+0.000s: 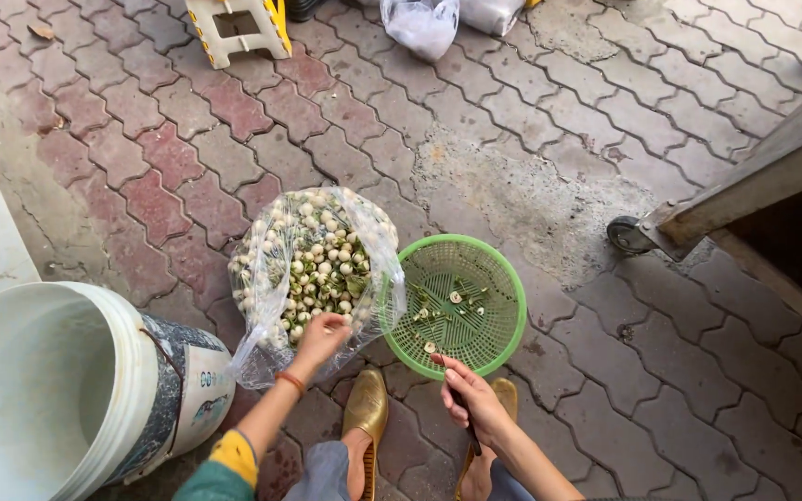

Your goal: Trim the stems off small eggplants using a knife and place them in a basket

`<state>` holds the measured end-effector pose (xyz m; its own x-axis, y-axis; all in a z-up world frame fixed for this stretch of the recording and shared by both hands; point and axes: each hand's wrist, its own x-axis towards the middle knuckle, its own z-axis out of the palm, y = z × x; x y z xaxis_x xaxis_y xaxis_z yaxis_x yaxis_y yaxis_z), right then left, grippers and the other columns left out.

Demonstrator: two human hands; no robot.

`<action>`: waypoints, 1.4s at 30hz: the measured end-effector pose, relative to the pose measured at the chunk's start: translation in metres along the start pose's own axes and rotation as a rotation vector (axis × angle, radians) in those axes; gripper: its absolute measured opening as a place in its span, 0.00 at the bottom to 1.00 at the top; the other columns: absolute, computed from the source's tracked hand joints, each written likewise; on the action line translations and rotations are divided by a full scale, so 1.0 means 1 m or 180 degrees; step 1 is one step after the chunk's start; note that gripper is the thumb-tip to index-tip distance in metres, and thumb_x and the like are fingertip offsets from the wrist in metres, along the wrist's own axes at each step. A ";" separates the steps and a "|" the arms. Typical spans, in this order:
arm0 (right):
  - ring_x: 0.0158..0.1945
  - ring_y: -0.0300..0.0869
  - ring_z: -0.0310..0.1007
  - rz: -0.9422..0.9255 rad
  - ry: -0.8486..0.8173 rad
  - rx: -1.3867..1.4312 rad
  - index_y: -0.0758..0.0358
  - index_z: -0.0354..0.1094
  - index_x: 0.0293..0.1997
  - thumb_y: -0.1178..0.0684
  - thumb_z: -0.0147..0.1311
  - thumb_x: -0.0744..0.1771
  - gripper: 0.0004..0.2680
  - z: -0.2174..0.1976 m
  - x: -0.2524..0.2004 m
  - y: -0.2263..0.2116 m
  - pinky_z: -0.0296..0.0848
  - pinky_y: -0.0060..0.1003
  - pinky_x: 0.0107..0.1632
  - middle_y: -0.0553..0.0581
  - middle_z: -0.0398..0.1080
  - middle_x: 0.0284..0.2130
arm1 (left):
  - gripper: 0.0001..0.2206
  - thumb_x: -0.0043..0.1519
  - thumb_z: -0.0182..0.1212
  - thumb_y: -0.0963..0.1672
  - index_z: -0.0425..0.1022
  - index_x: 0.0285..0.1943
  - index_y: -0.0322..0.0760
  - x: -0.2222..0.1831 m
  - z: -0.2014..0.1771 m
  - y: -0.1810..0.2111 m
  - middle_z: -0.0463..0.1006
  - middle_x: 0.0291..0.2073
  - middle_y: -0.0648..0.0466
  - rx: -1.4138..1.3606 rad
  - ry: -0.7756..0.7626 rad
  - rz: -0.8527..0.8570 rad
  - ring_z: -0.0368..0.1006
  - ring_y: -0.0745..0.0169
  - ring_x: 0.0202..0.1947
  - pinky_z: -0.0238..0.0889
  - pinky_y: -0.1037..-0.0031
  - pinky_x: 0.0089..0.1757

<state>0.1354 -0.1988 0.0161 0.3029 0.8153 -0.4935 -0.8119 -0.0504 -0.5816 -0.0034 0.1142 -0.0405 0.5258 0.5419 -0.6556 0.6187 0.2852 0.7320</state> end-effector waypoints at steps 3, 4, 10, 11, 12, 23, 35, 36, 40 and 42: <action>0.11 0.32 0.48 0.0066 0.0006 0.0073 0.64 0.60 0.70 0.51 0.49 0.70 0.19 -0.001 0.002 0.000 0.49 0.26 0.13 0.55 0.64 0.18 | 0.18 0.64 0.61 0.49 0.73 0.62 0.44 0.056 -0.040 -0.048 0.72 0.55 0.48 0.2824 0.0918 0.0782 0.70 0.47 0.58 0.70 0.56 0.50; 0.11 0.32 0.48 0.0142 0.0051 0.0040 0.64 0.61 0.70 0.52 0.48 0.71 0.18 0.003 0.003 -0.002 0.49 0.26 0.13 0.55 0.65 0.19 | 0.16 0.63 0.62 0.46 0.71 0.59 0.43 0.064 -0.048 -0.059 0.71 0.52 0.47 0.3481 0.0896 0.0882 0.72 0.44 0.51 0.70 0.54 0.45; 0.11 0.33 0.48 0.0258 0.0117 -0.0081 0.64 0.62 0.69 0.51 0.47 0.71 0.17 0.006 0.001 0.004 0.49 0.27 0.13 0.54 0.65 0.19 | 0.20 0.56 0.64 0.35 0.71 0.58 0.37 0.063 -0.048 -0.091 0.72 0.50 0.45 0.4900 0.0771 0.1239 0.74 0.47 0.46 0.75 0.62 0.32; 0.11 0.33 0.48 0.0219 0.0142 -0.0099 0.64 0.62 0.69 0.52 0.47 0.71 0.17 0.006 0.006 0.005 0.48 0.27 0.13 0.53 0.65 0.18 | 0.18 0.55 0.65 0.36 0.73 0.54 0.38 0.066 -0.049 -0.088 0.73 0.48 0.47 0.5250 0.0714 0.1269 0.74 0.52 0.45 0.76 0.68 0.31; 0.11 0.33 0.48 0.0218 0.0113 -0.0127 0.64 0.62 0.69 0.52 0.47 0.71 0.17 0.008 0.007 0.005 0.48 0.27 0.13 0.53 0.65 0.18 | 0.18 0.55 0.65 0.36 0.73 0.54 0.38 0.065 -0.044 -0.093 0.73 0.48 0.47 0.5232 0.0754 0.1259 0.74 0.52 0.45 0.76 0.68 0.31; 0.13 0.35 0.48 0.0577 0.0243 -0.0420 0.53 0.58 0.74 0.50 0.50 0.70 0.21 0.023 0.028 0.021 0.47 0.28 0.15 0.57 0.63 0.20 | 0.08 0.53 0.63 0.36 0.81 0.39 0.37 0.085 -0.035 -0.124 0.74 0.42 0.48 0.4852 0.1162 0.2371 0.73 0.48 0.41 0.70 0.64 0.31; 0.12 0.34 0.57 -0.0703 0.0290 -0.0629 0.58 0.50 0.76 0.54 0.44 0.72 0.21 -0.004 0.047 -0.007 0.57 0.26 0.12 0.60 0.67 0.22 | 0.10 0.66 0.63 0.51 0.82 0.51 0.50 0.040 -0.055 -0.092 0.81 0.36 0.54 0.1649 0.1620 0.1238 0.80 0.51 0.36 0.73 0.64 0.36; 0.12 0.34 0.57 -0.0715 0.0343 -0.0592 0.58 0.50 0.76 0.54 0.44 0.72 0.21 -0.003 0.045 -0.031 0.57 0.26 0.12 0.60 0.67 0.22 | 0.10 0.66 0.63 0.51 0.82 0.51 0.50 0.028 -0.046 -0.086 0.81 0.36 0.54 0.1683 0.1562 0.1247 0.80 0.51 0.36 0.73 0.64 0.36; 0.14 0.33 0.59 -0.1657 0.0408 -0.0861 0.57 0.45 0.78 0.50 0.44 0.72 0.22 -0.002 0.056 -0.136 0.58 0.24 0.16 0.59 0.69 0.24 | 0.11 0.67 0.60 0.43 0.70 0.57 0.38 -0.005 -0.037 -0.067 0.77 0.38 0.54 -0.1537 0.0890 0.0666 0.70 0.72 0.24 0.58 0.88 0.20; 0.15 0.35 0.60 -0.1999 0.0417 -0.1011 0.58 0.45 0.78 0.49 0.45 0.72 0.23 0.012 0.060 -0.209 0.58 0.25 0.18 0.60 0.69 0.25 | 0.12 0.69 0.55 0.42 0.69 0.62 0.41 -0.006 -0.036 -0.064 0.79 0.41 0.53 -0.2013 0.0549 0.0452 0.71 0.72 0.25 0.57 0.87 0.21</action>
<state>0.3172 -0.1325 0.1157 0.7391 0.6704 -0.0657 -0.2859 0.2239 -0.9317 -0.0670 0.1213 -0.0763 0.4436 0.7121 -0.5442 0.0615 0.5816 0.8111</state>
